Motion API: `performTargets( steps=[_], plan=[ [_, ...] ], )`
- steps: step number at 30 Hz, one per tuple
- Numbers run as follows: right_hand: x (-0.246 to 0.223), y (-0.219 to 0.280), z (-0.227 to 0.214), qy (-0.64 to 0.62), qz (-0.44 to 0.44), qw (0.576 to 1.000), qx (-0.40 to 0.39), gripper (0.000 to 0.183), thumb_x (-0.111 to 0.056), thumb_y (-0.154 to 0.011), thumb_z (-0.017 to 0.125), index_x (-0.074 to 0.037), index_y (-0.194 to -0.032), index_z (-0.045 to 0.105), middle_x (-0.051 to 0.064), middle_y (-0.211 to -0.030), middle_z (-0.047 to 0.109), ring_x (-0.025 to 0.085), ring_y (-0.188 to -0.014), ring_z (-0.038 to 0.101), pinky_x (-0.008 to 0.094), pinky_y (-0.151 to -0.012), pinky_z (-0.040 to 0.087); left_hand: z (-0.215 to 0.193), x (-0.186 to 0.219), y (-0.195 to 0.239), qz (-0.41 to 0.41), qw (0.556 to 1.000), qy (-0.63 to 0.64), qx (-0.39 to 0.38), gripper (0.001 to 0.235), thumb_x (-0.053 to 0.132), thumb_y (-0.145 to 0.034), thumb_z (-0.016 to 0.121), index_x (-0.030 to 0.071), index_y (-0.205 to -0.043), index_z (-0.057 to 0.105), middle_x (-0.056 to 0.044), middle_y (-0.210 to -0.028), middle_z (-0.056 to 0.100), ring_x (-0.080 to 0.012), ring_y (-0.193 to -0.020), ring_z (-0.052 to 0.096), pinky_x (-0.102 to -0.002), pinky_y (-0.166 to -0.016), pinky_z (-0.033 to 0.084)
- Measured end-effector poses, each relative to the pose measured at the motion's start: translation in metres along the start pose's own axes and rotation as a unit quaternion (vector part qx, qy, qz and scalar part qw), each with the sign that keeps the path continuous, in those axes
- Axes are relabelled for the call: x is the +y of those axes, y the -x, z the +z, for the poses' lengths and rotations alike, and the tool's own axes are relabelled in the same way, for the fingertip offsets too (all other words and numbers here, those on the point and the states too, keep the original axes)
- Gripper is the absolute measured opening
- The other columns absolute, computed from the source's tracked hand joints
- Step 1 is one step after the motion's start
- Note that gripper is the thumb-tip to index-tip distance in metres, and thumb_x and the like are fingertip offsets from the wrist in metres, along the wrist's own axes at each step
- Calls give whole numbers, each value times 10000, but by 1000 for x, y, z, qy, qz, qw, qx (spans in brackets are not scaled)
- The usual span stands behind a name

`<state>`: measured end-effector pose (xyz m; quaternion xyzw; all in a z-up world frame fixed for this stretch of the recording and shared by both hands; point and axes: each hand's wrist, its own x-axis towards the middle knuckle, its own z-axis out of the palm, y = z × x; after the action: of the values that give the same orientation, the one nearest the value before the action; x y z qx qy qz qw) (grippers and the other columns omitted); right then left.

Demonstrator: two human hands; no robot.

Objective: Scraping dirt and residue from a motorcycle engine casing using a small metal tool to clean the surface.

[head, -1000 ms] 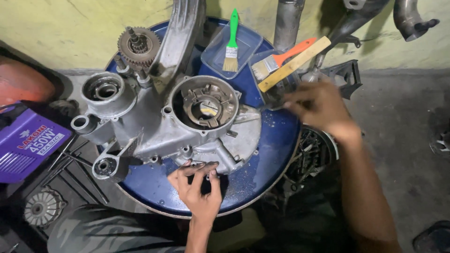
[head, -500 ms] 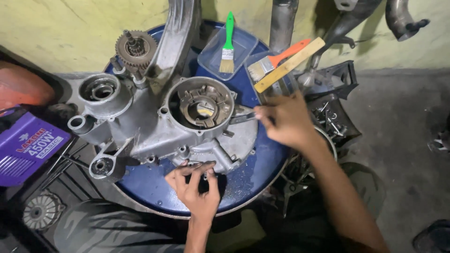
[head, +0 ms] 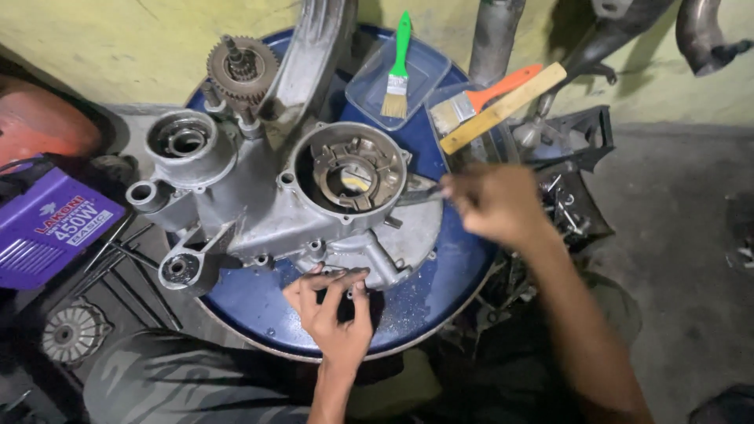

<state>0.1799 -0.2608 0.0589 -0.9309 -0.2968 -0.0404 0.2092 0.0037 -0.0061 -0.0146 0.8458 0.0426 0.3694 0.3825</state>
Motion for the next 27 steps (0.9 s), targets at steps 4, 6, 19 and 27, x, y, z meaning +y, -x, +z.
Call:
performTargets(
  steps=[4,6,19,27],
  plan=[
    [12,4,-1,83,8,996,-32,291,-304,-1026,638,-320,-1153,900,-22,-946,850,205,-615,747,344,-467,463,-2,1,-2,3,1000,6,1,135,154,-1018,722,181,-973,847,33,-976,621,-188,-1032,520,-393,-1024,364],
    [12,7,-8,50,64,993,-85,367,-231,-997,575,-290,-1147,905,-10,-1015,907,123,-583,764,263,-478,468,-3,1,-1,0,1000,6,-8,139,168,-1032,721,182,-975,847,25,-993,615,-192,-1038,522,-392,-1022,364],
    [-7,15,14,75,61,994,-55,333,-310,-1047,589,-324,-1207,880,-14,-873,826,218,-621,731,363,-512,518,-3,15,-2,34,999,0,-2,85,151,-960,734,158,-955,818,-49,-1073,674,-253,-1158,558,-438,-1105,424],
    [-25,5,3,8,137,986,-96,431,-345,-1192,491,-194,-1012,852,-41,-751,811,91,-430,619,221,-357,322,-4,17,-5,28,999,-8,-14,98,186,-985,725,173,-979,821,-35,-1148,699,-255,-1215,546,-423,-1107,400]
  ],
)
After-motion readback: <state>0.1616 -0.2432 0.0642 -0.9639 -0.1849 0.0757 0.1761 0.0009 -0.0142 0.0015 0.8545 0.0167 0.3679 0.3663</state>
